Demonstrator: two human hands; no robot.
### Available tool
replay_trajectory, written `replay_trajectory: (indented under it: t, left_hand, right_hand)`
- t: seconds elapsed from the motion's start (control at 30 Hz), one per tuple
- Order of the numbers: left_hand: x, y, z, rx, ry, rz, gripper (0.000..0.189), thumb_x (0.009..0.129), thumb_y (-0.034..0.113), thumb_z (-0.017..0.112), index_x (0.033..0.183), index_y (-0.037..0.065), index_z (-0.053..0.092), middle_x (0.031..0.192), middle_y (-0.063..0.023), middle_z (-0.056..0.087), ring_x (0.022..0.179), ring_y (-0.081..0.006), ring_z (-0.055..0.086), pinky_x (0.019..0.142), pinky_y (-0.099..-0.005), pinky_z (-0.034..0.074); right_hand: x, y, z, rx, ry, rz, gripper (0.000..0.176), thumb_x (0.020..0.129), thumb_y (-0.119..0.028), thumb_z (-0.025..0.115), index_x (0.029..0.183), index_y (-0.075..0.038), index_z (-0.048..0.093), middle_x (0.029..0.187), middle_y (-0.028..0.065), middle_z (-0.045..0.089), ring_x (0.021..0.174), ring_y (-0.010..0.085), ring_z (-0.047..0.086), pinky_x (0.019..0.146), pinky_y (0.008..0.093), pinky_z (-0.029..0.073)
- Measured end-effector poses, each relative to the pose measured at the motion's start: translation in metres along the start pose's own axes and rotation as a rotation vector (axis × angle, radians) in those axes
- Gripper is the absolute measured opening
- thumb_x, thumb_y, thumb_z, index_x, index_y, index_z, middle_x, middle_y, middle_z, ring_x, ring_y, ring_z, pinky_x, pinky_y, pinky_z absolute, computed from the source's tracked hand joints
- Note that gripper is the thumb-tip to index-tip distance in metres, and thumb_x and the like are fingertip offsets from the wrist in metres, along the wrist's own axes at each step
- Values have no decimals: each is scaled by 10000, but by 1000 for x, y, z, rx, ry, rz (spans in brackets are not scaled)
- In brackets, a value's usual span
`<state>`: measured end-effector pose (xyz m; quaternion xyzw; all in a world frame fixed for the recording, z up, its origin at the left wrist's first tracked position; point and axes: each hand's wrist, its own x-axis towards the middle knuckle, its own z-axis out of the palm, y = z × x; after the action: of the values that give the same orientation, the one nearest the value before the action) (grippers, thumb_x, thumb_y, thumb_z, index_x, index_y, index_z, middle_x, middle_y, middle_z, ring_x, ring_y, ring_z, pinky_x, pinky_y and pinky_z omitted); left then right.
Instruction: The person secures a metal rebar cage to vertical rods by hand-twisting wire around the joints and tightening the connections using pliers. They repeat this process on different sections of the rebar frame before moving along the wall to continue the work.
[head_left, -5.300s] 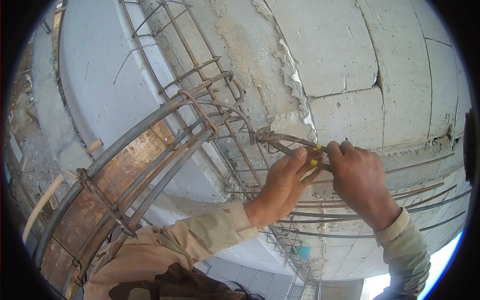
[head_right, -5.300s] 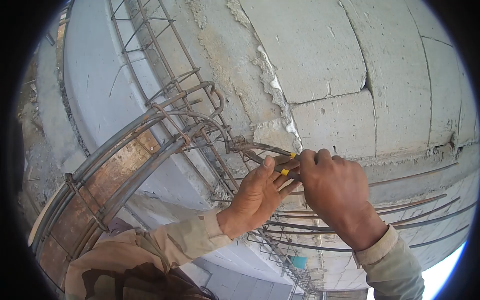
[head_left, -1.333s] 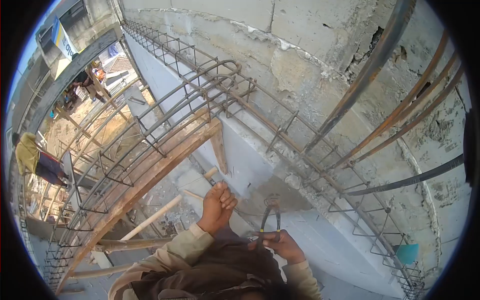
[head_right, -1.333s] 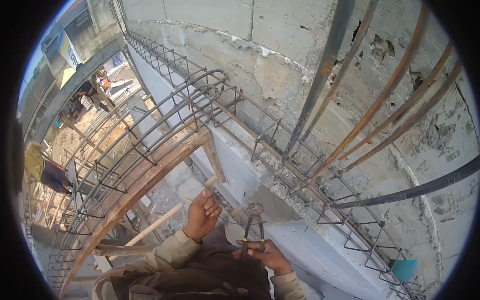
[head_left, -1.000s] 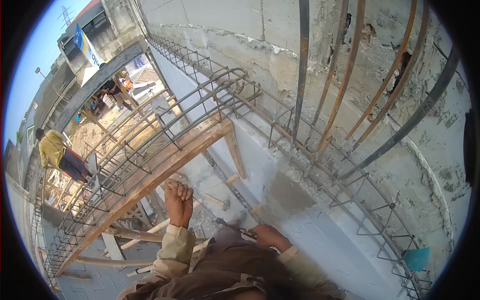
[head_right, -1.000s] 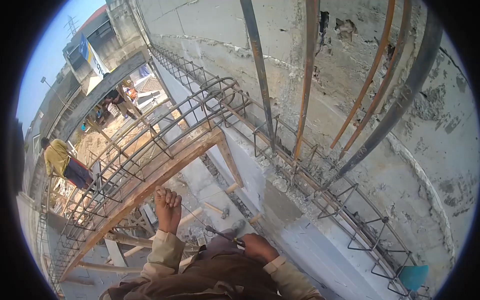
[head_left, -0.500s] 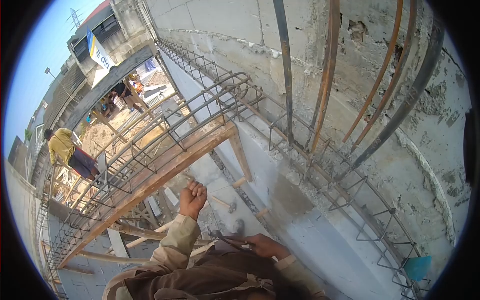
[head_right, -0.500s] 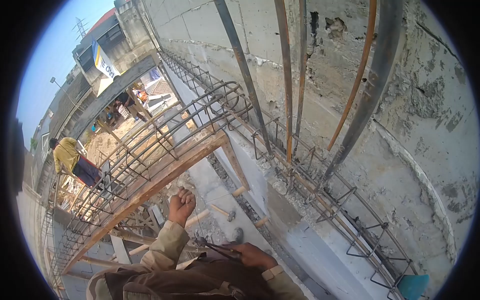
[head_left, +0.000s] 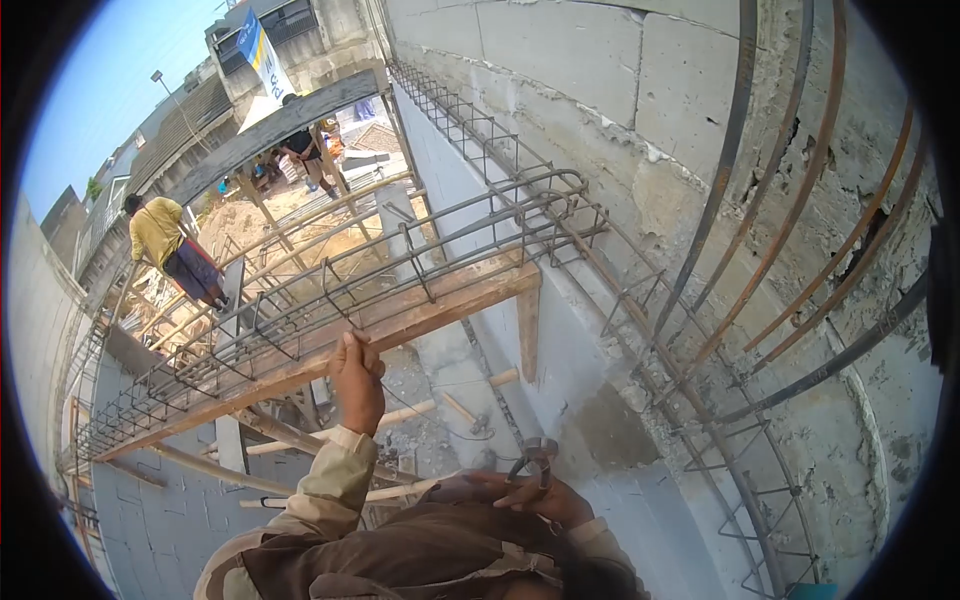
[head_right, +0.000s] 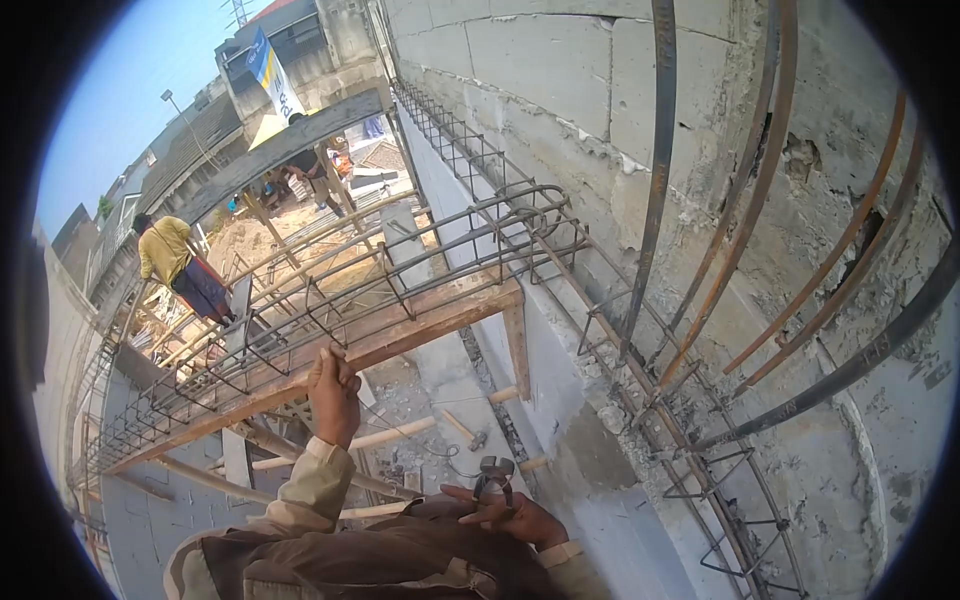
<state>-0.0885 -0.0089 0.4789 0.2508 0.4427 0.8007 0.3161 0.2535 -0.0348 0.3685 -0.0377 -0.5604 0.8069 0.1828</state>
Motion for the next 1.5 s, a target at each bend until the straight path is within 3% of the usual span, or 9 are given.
replay_trajectory:
  t: [0.2,0.3,0.37,0.53,0.9,1.07,1.2,1.33,1.5]
  left_hand:
    - [-19,-54,-5,-48,80,-78,288,1118,342,509,936,127,570,625,72,359,521,-55,303,469,-247,240]
    - [44,62,-31,-184,162,397,282,1133,301,476,925,120,533,625,74,272,521,-47,208,472,-247,193]
    - [59,163,-51,-164,198,743,276,1136,268,468,918,113,532,639,70,266,540,-48,198,471,-246,194]
    - [44,229,-65,-135,230,941,228,1127,183,476,930,93,549,663,52,292,558,-64,225,480,-253,199]
    - [47,112,-29,-175,45,599,251,1124,247,506,1047,37,622,645,64,279,587,-59,248,551,-237,239]
    - [10,62,-3,122,-213,125,346,1067,310,629,1085,-23,722,626,56,458,584,-29,354,550,-227,265]
    - [-20,10,10,674,-577,-162,485,1045,434,633,1099,-21,791,1044,-127,792,1039,-173,700,957,-343,532]
    - [5,-2,2,312,-940,-608,482,1058,440,594,1101,5,799,979,-82,790,910,-132,666,826,-309,504]
    - [-15,-1,25,375,-834,-307,392,1043,364,645,980,8,795,932,-87,774,865,-140,652,829,-300,499]
  right_hand:
    - [66,-63,3,-111,-81,-105,381,858,139,568,1040,-77,824,1569,147,523,1463,325,482,1184,429,403]
    - [50,-15,-25,-785,-29,59,326,855,43,558,952,-96,837,1444,152,635,1191,299,679,999,409,514]
    - [18,62,-63,-1027,-88,621,349,817,23,556,981,-106,835,1282,173,718,1051,327,718,935,414,538]
    - [12,108,-45,-841,149,412,198,890,-86,613,1005,-40,768,955,207,744,885,315,741,814,410,564]
    - [62,-27,-30,-76,208,37,363,792,119,480,1032,-9,721,1536,231,534,1431,349,512,1125,446,436]
    - [68,-38,-9,72,110,-18,333,796,121,482,1020,7,700,1606,253,430,1471,401,453,1229,525,330]
    - [69,-43,-1,-67,73,55,342,787,172,464,1010,23,676,1491,249,565,1477,356,453,1214,473,363]
    - [67,-30,-2,-314,56,223,329,786,170,466,1003,28,668,1429,237,621,1354,331,592,1149,435,444]
    - [47,-13,-6,2,217,188,282,770,134,550,958,39,738,1371,244,637,1201,347,684,1087,467,496]
